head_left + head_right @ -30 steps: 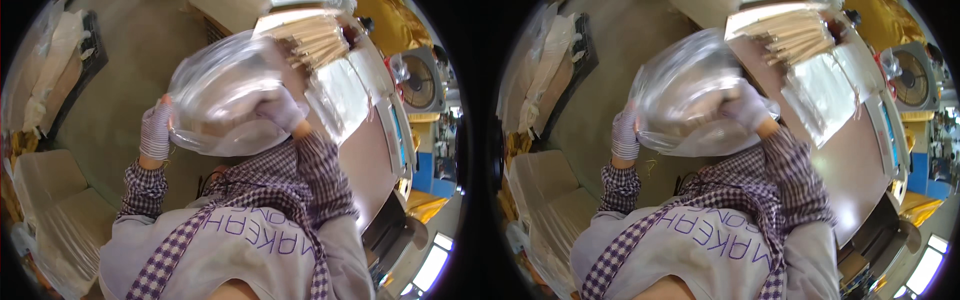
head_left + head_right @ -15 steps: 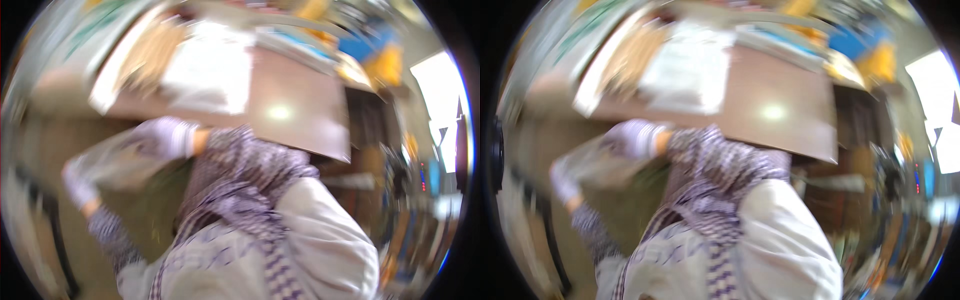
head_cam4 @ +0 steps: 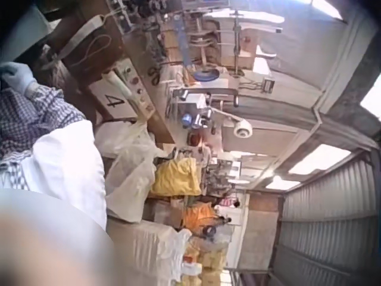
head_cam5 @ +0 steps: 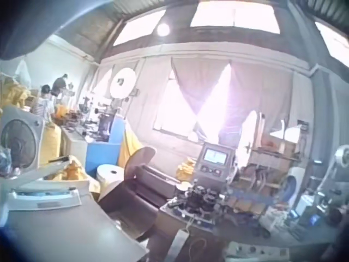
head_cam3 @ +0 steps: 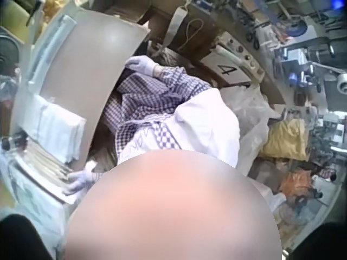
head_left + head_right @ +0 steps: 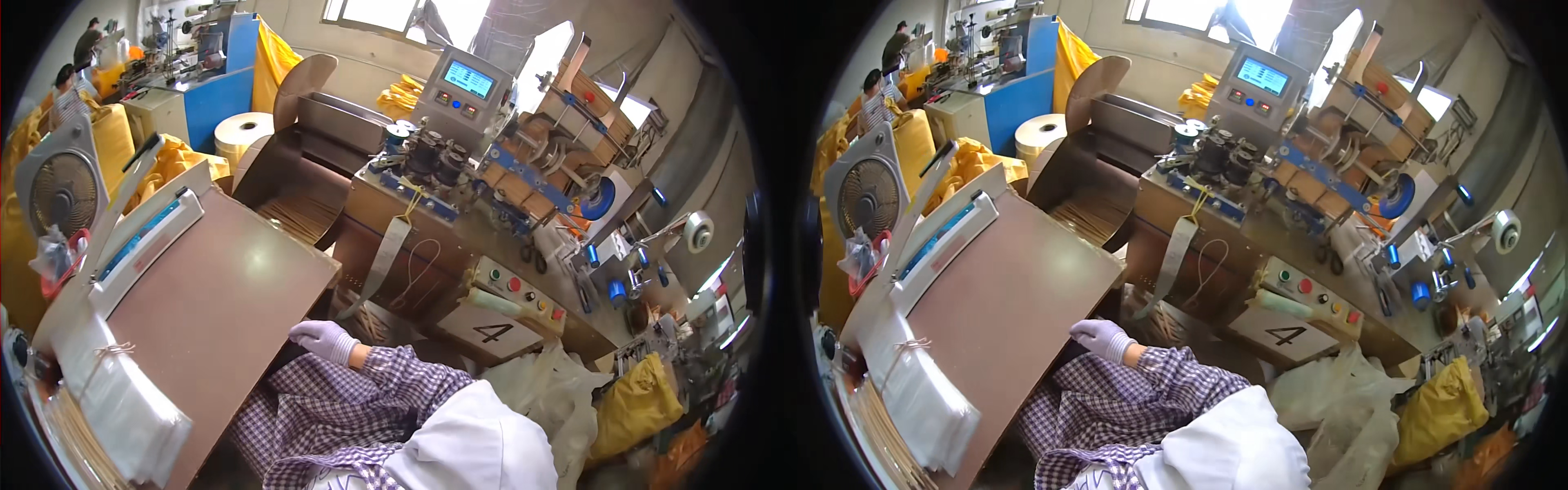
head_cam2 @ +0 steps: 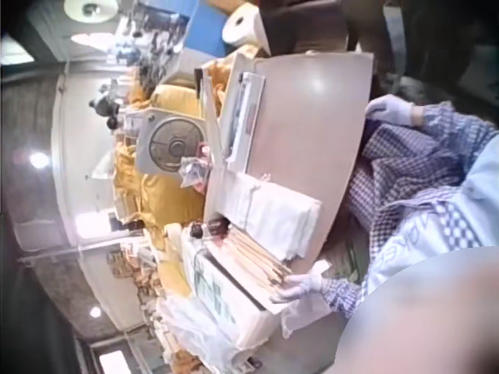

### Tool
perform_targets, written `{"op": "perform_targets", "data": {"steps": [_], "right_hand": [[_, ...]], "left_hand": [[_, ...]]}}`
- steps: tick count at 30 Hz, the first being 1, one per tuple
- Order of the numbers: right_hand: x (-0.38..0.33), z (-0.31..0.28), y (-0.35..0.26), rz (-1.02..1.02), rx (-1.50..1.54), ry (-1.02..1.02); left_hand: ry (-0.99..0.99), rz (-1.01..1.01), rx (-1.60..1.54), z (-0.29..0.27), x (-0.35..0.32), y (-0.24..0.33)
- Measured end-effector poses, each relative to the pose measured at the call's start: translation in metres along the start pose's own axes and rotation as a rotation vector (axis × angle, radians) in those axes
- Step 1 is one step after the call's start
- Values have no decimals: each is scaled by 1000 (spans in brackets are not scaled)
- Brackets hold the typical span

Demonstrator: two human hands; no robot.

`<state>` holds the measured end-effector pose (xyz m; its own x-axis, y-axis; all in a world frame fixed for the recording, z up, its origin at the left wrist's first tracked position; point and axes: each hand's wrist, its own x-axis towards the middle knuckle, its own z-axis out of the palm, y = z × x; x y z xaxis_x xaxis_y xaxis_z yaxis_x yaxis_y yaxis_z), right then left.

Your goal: Packaging bundles of wooden skewers into plastic bags, sealing them using a heat sealer, and labeling the final bundles.

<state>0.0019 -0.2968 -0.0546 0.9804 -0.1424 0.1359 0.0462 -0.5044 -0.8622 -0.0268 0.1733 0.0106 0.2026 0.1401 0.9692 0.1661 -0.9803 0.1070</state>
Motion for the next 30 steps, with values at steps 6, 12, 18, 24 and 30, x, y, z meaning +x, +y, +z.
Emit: {"op": "perform_targets", "data": {"steps": [6,12,18,24,30], "right_hand": [[37,-41,-5,-72,-144,17],[148,-98,2,-118,-498,225],[292,-100,43,79,-597,111],[401,-167,166,578,-783,47],[424,-165,295,577,-606,-8]], "left_hand": [[-668,-167,-1035,82,-43,163],[-1090,185,-1420,86,-16,317],[-1344,240,-1190,201,-55,455],[-1431,212,-684,279,-65,522],[-1408,226,-662,306,-64,552]]}}
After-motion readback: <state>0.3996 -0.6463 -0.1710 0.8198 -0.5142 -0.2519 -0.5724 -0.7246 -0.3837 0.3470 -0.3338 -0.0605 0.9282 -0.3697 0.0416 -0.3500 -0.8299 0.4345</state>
